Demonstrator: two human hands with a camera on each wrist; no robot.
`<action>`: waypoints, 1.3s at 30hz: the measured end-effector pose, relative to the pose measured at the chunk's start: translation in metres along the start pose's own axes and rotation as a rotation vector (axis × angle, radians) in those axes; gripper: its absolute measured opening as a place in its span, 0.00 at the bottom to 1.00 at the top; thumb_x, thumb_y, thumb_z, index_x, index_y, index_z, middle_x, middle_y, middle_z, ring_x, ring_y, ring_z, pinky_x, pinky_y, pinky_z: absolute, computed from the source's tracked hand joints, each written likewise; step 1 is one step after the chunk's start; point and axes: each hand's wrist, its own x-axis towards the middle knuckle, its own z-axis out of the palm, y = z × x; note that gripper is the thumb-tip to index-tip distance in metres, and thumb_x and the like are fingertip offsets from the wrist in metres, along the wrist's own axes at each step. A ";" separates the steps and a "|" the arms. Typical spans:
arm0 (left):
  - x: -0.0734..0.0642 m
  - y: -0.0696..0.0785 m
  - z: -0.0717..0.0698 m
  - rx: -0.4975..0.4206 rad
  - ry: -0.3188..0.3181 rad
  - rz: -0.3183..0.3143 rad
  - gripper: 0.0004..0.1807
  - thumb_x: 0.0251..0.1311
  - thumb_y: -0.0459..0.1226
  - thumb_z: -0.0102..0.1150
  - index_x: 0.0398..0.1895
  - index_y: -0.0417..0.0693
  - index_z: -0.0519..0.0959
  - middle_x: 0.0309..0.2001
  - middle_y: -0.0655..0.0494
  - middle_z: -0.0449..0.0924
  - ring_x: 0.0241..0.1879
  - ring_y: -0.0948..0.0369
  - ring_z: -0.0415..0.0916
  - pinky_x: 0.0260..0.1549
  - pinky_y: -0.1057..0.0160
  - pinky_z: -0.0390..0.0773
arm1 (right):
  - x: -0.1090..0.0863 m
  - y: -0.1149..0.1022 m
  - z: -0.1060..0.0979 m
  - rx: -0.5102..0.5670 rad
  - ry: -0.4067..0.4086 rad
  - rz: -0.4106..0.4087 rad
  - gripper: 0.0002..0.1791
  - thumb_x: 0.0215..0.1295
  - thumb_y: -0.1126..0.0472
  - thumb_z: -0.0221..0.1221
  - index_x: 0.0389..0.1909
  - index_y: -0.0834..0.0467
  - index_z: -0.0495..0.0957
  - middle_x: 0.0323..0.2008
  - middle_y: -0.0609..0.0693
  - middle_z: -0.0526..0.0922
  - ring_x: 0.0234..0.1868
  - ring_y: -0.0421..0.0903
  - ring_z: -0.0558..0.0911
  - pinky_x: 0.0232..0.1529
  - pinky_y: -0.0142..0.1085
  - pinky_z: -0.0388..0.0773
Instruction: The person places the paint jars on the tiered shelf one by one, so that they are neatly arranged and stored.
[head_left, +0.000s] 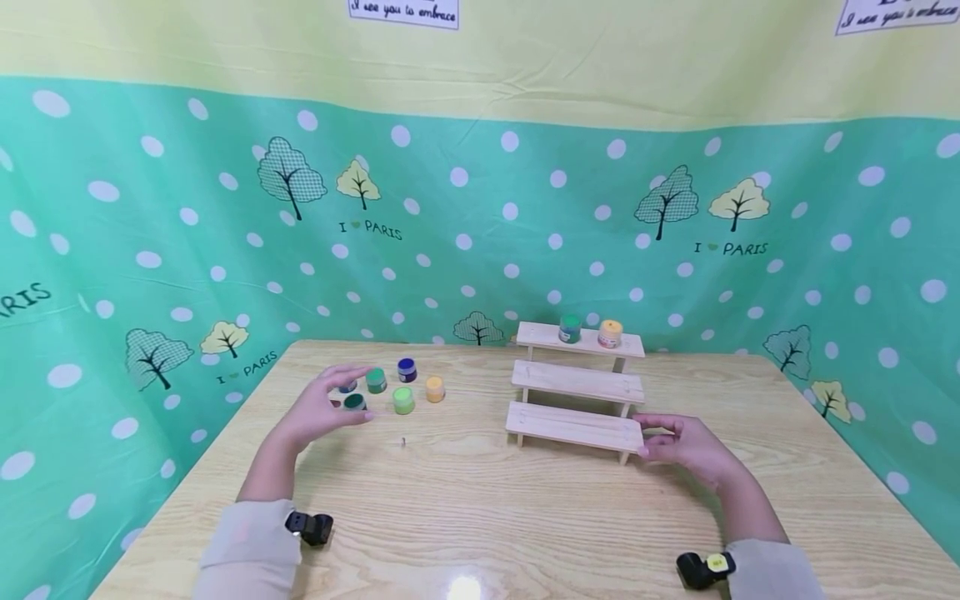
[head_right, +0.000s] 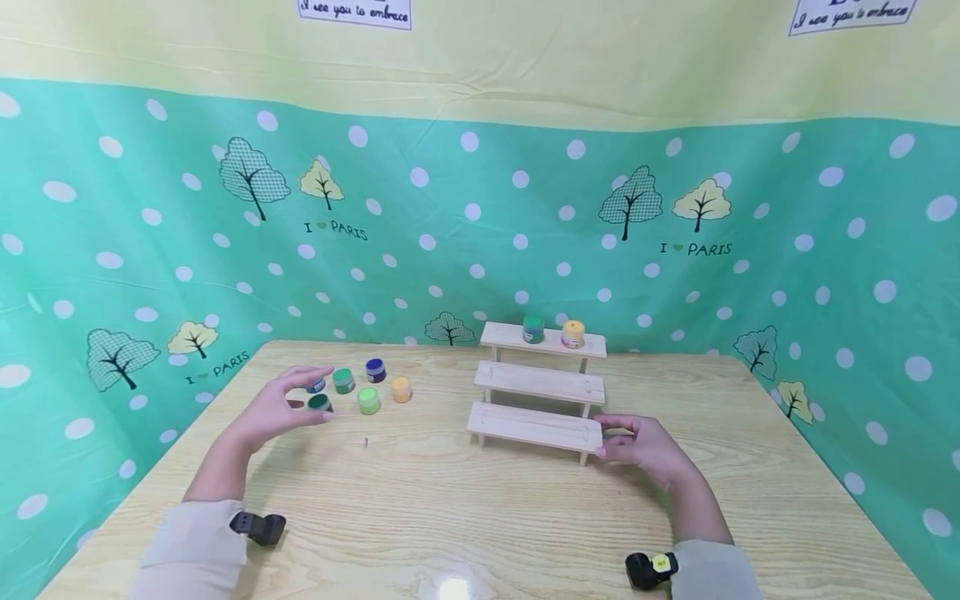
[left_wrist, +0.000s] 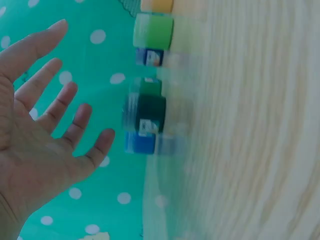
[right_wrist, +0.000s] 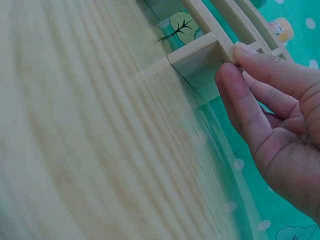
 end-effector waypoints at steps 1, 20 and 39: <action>0.000 -0.003 -0.002 0.001 -0.004 -0.006 0.41 0.50 0.41 0.74 0.69 0.46 0.68 0.69 0.40 0.59 0.64 0.40 0.59 0.57 0.35 0.67 | 0.000 0.000 0.000 -0.001 0.003 0.002 0.39 0.56 0.66 0.70 0.66 0.73 0.63 0.52 0.64 0.79 0.43 0.46 0.83 0.44 0.37 0.83; 0.009 -0.031 -0.018 -0.047 -0.137 -0.177 0.37 0.51 0.27 0.69 0.68 0.42 0.69 0.68 0.36 0.62 0.61 0.40 0.66 0.56 0.44 0.73 | -0.001 0.000 -0.002 0.009 -0.023 -0.020 0.40 0.57 0.65 0.69 0.66 0.75 0.62 0.54 0.67 0.78 0.44 0.46 0.83 0.45 0.38 0.83; 0.017 -0.050 -0.010 -0.061 -0.119 -0.254 0.32 0.52 0.30 0.70 0.63 0.42 0.74 0.57 0.36 0.74 0.54 0.46 0.73 0.48 0.57 0.78 | -0.002 -0.002 0.001 0.009 -0.004 -0.001 0.39 0.56 0.66 0.70 0.66 0.74 0.63 0.51 0.65 0.80 0.42 0.45 0.83 0.43 0.36 0.82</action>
